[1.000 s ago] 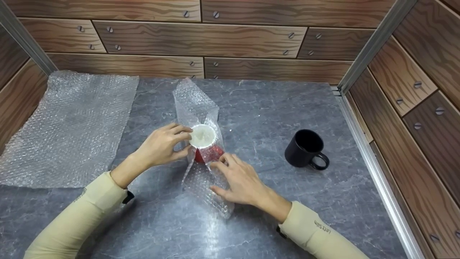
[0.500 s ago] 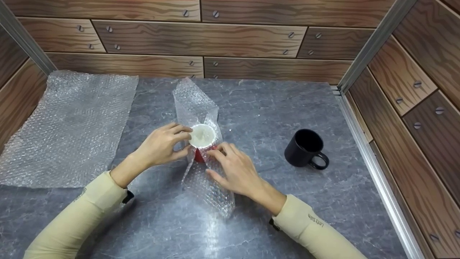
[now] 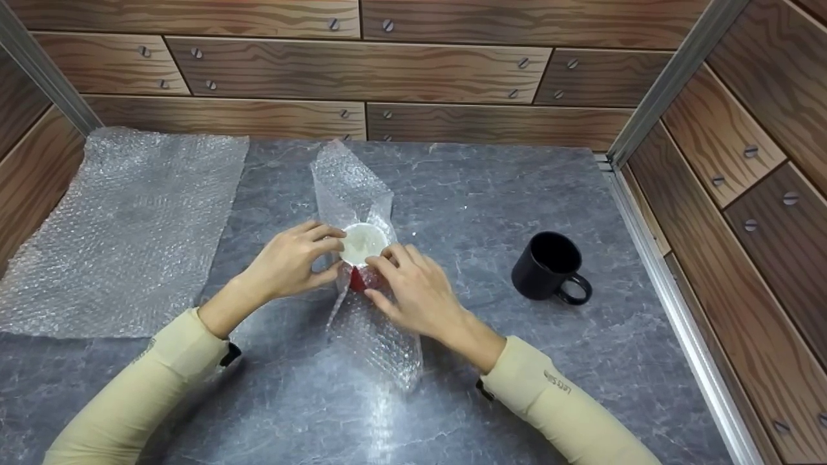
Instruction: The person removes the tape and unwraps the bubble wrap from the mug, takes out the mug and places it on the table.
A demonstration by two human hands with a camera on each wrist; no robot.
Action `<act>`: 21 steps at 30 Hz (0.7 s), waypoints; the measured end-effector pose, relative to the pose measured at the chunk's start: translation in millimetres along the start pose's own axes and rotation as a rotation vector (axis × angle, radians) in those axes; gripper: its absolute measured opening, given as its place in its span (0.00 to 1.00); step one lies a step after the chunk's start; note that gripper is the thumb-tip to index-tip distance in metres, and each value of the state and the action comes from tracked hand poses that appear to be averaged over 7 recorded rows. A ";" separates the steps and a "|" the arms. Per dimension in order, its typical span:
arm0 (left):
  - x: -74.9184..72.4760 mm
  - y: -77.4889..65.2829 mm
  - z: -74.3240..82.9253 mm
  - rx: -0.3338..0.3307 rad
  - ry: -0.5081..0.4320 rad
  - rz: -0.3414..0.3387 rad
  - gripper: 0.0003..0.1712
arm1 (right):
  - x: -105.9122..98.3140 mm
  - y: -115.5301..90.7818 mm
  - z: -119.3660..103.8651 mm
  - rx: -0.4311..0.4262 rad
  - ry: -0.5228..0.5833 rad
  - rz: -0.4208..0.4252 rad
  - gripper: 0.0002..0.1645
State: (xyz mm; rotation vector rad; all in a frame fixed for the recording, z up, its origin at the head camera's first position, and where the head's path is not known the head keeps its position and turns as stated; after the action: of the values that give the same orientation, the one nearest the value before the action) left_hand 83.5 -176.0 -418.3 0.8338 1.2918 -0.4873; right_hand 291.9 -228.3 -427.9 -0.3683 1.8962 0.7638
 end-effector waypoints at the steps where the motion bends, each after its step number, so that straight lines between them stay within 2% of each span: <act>1: 0.4 0.0 0.0 0.000 0.000 0.000 0.13 | 0.1 1.0 -0.2 -0.001 -0.007 0.001 0.27; 15: 1.9 -0.8 0.5 -0.014 -0.014 -0.020 0.13 | 5.0 10.1 -5.1 -0.051 -0.058 0.022 0.19; 21: 0.6 -0.8 0.8 -0.018 0.010 -0.009 0.14 | 5.8 13.3 -4.7 -0.053 -0.069 0.027 0.20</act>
State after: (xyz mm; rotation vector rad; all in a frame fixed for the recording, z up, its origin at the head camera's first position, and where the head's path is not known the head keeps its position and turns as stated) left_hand 83.6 -177.0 -419.1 0.8167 1.3077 -0.4791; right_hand 278.5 -220.9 -427.2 -0.3460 1.8227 0.8360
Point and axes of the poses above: each hand's wrist, its own y-axis towards the middle knuckle, its own x-axis out of the palm, z = x × y, the point moved 4 cm from there along y, towards the middle knuckle, and after that the axes turned 5 degrees about -z, right-handed, at the moved point
